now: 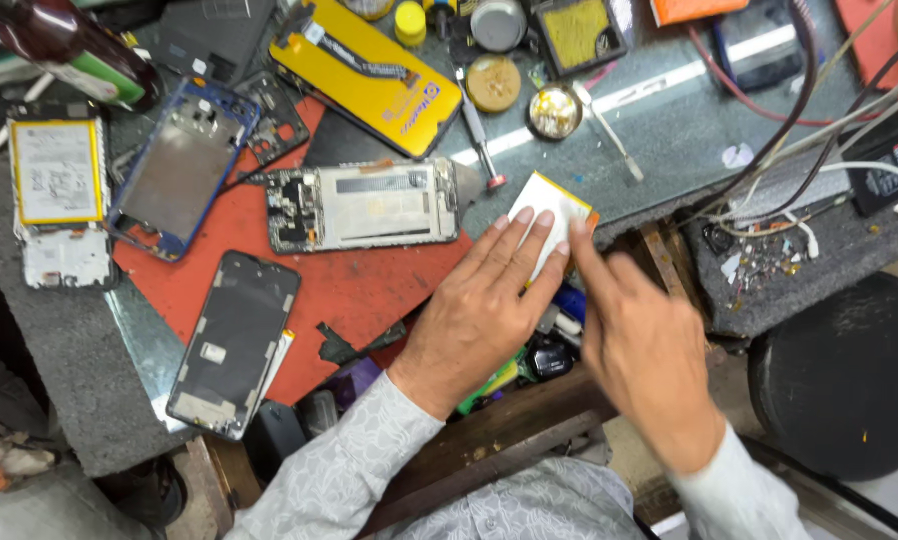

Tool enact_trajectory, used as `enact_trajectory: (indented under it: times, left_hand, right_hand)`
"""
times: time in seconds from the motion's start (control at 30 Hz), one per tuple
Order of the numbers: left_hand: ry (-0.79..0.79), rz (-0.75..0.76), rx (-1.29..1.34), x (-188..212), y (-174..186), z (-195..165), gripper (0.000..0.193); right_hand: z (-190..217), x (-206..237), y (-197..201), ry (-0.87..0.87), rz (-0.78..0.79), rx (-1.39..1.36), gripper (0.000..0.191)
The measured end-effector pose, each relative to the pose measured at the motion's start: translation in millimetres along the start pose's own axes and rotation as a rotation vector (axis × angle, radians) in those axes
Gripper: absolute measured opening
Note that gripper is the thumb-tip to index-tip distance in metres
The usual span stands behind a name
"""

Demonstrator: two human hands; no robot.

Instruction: The person disassembles a smartphone, removes the battery, and replaces it with a new one. They use tweezers and a prying tool to separate components and peel off adhesive from the battery. The phone is partially reassembled with the new battery installed.

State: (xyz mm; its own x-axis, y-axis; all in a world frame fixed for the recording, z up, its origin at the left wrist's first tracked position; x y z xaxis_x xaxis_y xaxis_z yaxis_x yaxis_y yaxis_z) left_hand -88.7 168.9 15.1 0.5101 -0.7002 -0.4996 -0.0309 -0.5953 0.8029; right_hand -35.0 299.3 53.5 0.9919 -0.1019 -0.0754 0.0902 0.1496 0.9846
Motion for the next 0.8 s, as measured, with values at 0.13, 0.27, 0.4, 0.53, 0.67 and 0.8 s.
enact_trajectory:
  times: [0.13,0.27,0.4,0.53,0.67,0.8]
  left_hand:
    - [-0.002,-0.003,0.003,0.3,2.1,1.0,0.042]
    - [0.008,0.017,0.017,2.1,4.5,0.7,0.044]
    - [0.004,0.007,0.02,2.4,5.7,2.9,0.044]
    - [0.016,0.017,0.039,3.0,6.0,3.7,0.045]
    - [0.011,0.011,0.04,4.0,9.6,8.5,0.047]
    - [0.013,0.004,0.043,3.6,8.7,12.7,0.045]
  right_hand:
    - [1.8,-1.0,1.8,-0.012,-0.008,0.035,0.069]
    - [3.5,0.9,2.7,-0.039,-0.018,-0.005,0.071]
    - [5.6,1.4,3.1,-0.046,-0.025,-0.009,0.07]
    - [7.9,-5.7,3.3,-0.047,-0.053,-0.004,0.065]
    - [12.9,-0.4,4.0,-0.057,-0.019,-0.04,0.067]
    - [10.7,-2.0,-1.0,-0.047,-0.046,-0.045,0.068]
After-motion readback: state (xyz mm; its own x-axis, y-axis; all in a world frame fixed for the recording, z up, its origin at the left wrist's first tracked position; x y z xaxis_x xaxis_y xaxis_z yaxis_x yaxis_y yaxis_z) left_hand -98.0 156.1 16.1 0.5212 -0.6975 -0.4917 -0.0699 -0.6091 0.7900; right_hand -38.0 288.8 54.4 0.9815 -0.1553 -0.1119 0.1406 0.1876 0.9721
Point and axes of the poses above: each hand's wrist, its own x-axis away from the middle knuckle, its own y-axis out of the back of the hand, z = x × y, the point moved 4 cm from there along -x, towards the middle knuckle, and after that the axes turned 1 degree about -y, right-handed, at the moved point
